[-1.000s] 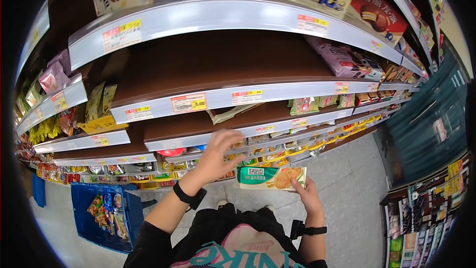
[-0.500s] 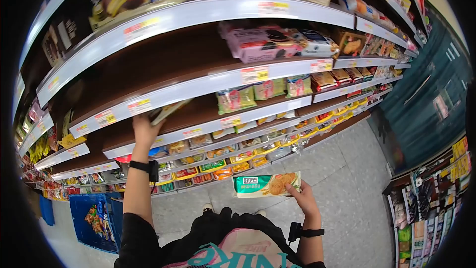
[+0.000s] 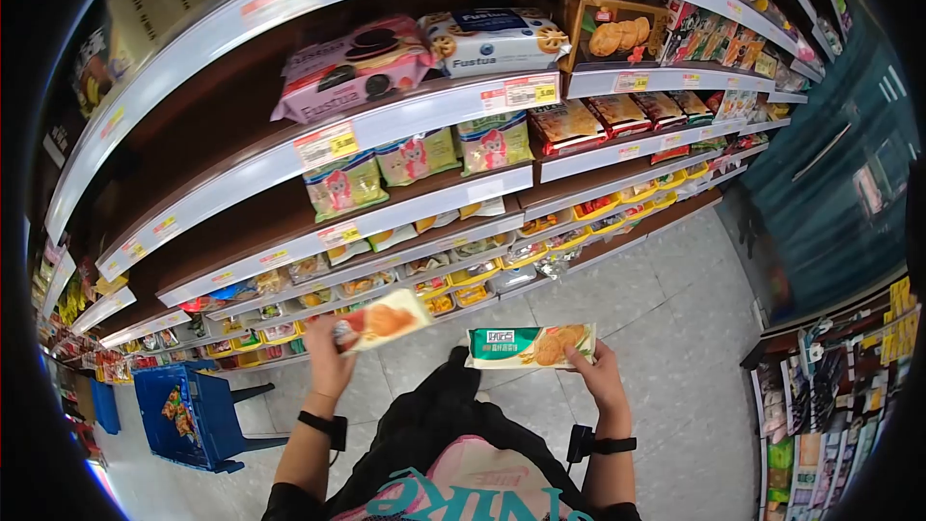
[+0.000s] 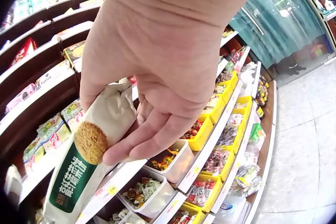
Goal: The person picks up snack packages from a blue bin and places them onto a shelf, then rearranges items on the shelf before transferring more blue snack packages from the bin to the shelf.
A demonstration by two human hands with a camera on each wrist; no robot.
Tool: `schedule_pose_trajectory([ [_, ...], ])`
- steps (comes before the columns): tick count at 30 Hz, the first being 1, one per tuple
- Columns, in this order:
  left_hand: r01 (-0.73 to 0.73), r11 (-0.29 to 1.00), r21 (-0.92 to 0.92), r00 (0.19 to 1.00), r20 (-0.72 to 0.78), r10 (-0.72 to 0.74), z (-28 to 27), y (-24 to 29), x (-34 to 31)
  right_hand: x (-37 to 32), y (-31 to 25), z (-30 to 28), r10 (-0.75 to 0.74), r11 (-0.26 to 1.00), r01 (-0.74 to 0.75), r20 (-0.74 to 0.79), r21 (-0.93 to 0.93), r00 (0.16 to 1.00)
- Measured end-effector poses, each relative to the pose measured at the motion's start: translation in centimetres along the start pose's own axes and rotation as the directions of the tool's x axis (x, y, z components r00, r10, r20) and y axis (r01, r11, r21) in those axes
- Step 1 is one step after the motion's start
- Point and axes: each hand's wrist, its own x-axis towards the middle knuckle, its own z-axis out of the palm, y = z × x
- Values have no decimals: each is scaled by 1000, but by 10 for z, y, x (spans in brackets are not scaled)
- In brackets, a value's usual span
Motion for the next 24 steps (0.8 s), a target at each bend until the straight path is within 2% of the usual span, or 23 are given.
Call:
schedule_pose_trajectory([
  [2, -43, 999, 9, 999, 32, 43, 43, 28, 16, 18, -3, -13, -7, 1000, 6, -9, -3, 1000],
  [4, 66, 981, -183, 995, 87, -50, 90, 52, 31, 32, -8, -29, -4, 999, 2, -27, -50, 1000],
  [8, 59, 951, -305, 982, 189, 0, 171, 104, 83, 58, -27, -71, 1, 994, -15, -137, -106, 991],
  [10, -26, 930, -366, 956, 264, 131, 204, 129, 116, 65, -40, -96, 5, 991, -30, -186, -129, 983],
  [14, -52, 902, -428, 899, 372, 229, 255, 176, 179, 87, -56, -139, -18, 988, -30, -308, -149, 951],
  [17, -119, 922, -369, 883, 386, 268, 283, 200, 215, 101, -61, -157, -19, 994, -22, -367, -108, 930],
  [18, -97, 943, -319, 871, 431, 236, 292, 205, 223, 108, -67, -161, -25, 996, -10, -395, -87, 918],
  [20, 45, 969, -242, 859, 504, 86, 316, 212, 234, 123, -69, -174, -38, 996, 2, -408, -90, 912],
  [22, 52, 981, -187, 832, 551, 61, 329, 213, 252, 137, -71, -186, -43, 996, 4, -415, -94, 909],
  [24, 119, 989, -89, 736, 676, -28, 335, 220, 267, 153, -80, -197, -69, 995, 37, -397, -89, 915],
])
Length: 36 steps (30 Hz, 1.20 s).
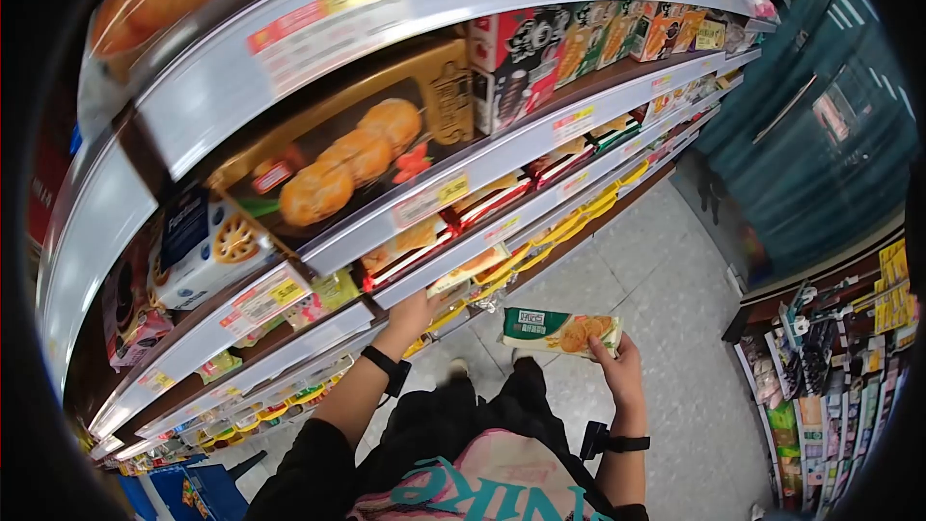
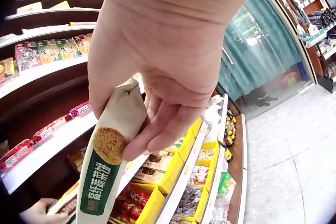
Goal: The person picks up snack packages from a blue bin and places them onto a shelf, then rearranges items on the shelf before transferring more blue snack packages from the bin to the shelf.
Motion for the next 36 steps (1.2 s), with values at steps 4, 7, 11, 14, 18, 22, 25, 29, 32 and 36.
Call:
schedule_pose_trajectory([
  [4, -138, 979, 149, 973, -163, 162, 11, -15, 21, 52, -3, -13, -32, 1000, 31, 71, 4, 997],
  [7, -105, 957, 271, 956, -239, 172, 5, -10, 22, 96, -10, -19, -79, 996, 72, 125, 61, 989],
  [11, -27, 951, 309, 932, -336, 136, 9, -12, 16, 161, -16, -21, -105, 993, 87, 229, 86, 968],
  [14, 57, 963, 263, 950, -311, 29, 13, -10, 4, 198, -18, -6, -154, 945, 43, 323, 325, 934],
  [18, 258, 883, 392, 910, -406, -86, 24, -10, -12, 237, -13, 17, -184, 918, 7, 411, 396, 893],
  [22, 313, 905, 287, 863, -485, -144, 21, 24, -29, 267, -6, 39, -149, 959, 1, 502, 283, 852],
  [25, 275, 914, 299, 874, -474, -107, 29, 41, -32, 274, -25, 49, -174, 984, 166, 538, 64, 825],
  [29, 236, 911, 338, 904, -419, -79, 35, 65, -26, 287, -23, 68, -188, 974, 227, 512, -16, 839],
  [32, 262, 898, 355, 922, -367, -124, 37, 68, -24, 292, -12, 83, -206, 964, 89, 487, 252, 849],
  [36, 296, 871, 392, 938, -290, -188, 35, 68, -25, 303, 1, 89, -174, 984, 133, 473, 119, 864],
])
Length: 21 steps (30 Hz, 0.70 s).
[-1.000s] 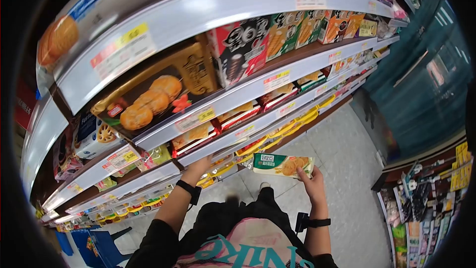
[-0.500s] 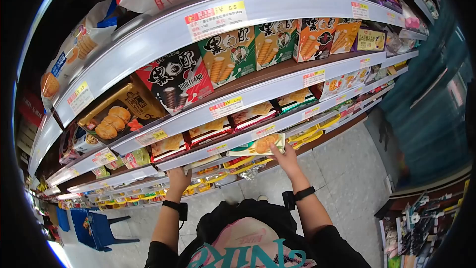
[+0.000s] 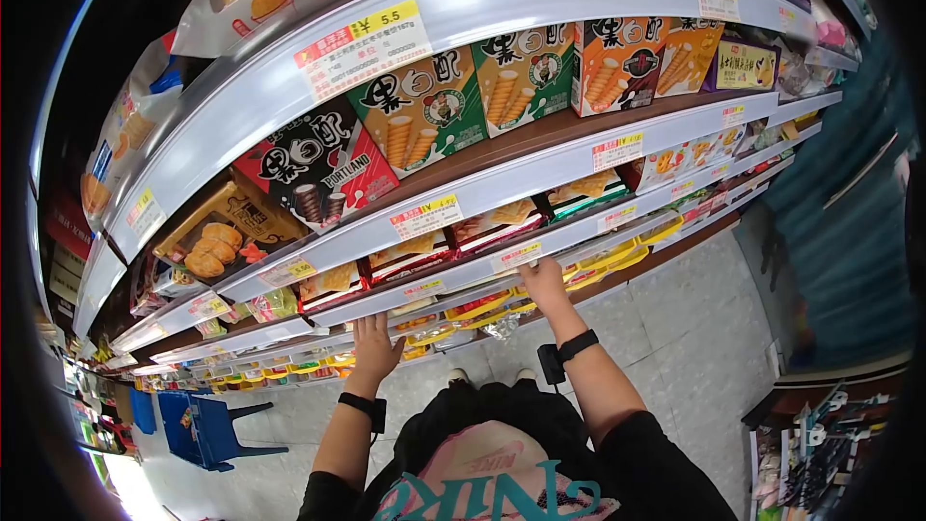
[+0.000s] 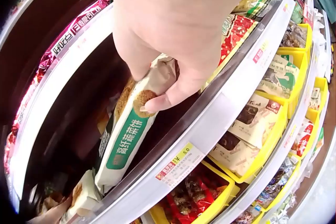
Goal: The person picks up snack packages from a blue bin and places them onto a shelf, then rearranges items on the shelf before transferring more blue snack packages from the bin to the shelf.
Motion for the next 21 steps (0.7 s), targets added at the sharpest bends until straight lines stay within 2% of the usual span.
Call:
schedule_pose_trajectory([
  [1, -2, 1000, -5, 1000, 3, 2, 0, 0, 0, 3, 1, -2, -50, 967, 54, 25, -247, 998],
  [2, -6, 1000, -10, 1000, 7, 6, 0, -1, 0, 2, -3, -3, -89, 872, 107, 61, -478, 994],
  [3, -9, 1000, 2, 1000, 8, 9, 3, -3, 0, -1, -7, -1, -81, 877, 96, 52, -472, 995],
  [5, -3, 1000, 15, 1000, 12, 3, -3, 2, 0, -12, -25, 3, -180, 720, 117, -22, -684, 983],
  [9, -21, 999, 32, 1000, 14, 20, -3, 0, 1, -26, -37, 9, -174, 674, 94, -34, -733, 984],
  [11, 1, 999, 34, 999, 40, -3, -4, 2, 1, -37, -35, 9, -373, 644, 230, -37, -730, 927],
  [12, 15, 999, 30, 998, 60, -17, -6, 3, 1, -40, -31, 9, -369, 649, 232, -34, -725, 929],
  [14, 10, 999, 47, 999, 52, -13, -3, 0, 0, -46, -22, 7, -344, 576, 376, 202, -726, 917],
  [17, 0, 998, 58, 999, 53, -3, -3, 3, 2, -51, -10, 4, -375, 525, 429, 253, -735, 892],
  [21, -2, 999, 52, 999, 53, -1, -1, 2, 1, -50, -18, -2, -341, 532, 430, 280, -729, 897],
])
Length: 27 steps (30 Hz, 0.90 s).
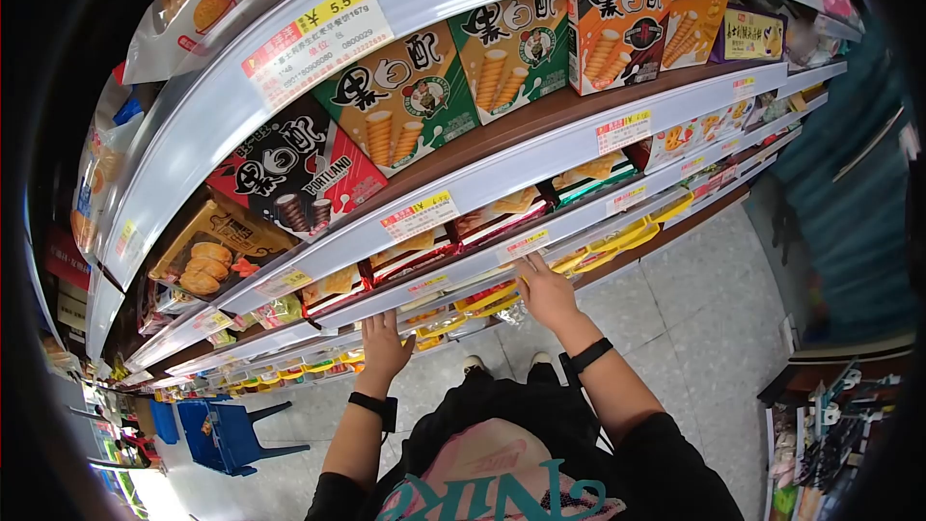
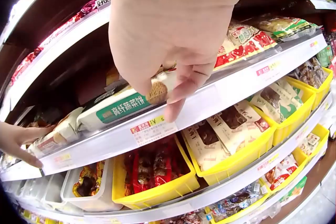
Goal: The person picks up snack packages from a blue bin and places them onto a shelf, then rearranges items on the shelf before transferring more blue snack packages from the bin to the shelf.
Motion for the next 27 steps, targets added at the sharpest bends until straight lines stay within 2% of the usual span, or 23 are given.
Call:
schedule_pose_trajectory([
  [8, -11, 999, 42, 1000, 6, 11, -5, 6, 0, -1, 1, 3, 2, 1000, -3, -17, -7, 1000],
  [14, -28, 999, 34, 999, -45, 29, 2, 3, -1, -8, -4, 7, -7, 998, 6, -11, -61, 1000],
  [17, -15, 999, 40, 1000, -20, 15, -1, 3, 0, -16, -11, 6, 38, 999, -39, 28, 39, 999],
  [23, -30, 999, 33, 999, -10, 31, -2, 2, 2, -12, -11, 5, 50, 997, -53, 56, 50, 997],
  [27, -44, 999, 21, 999, -23, 45, -2, 0, 0, -13, -12, 7, 32, 999, -32, 22, 16, 999],
])
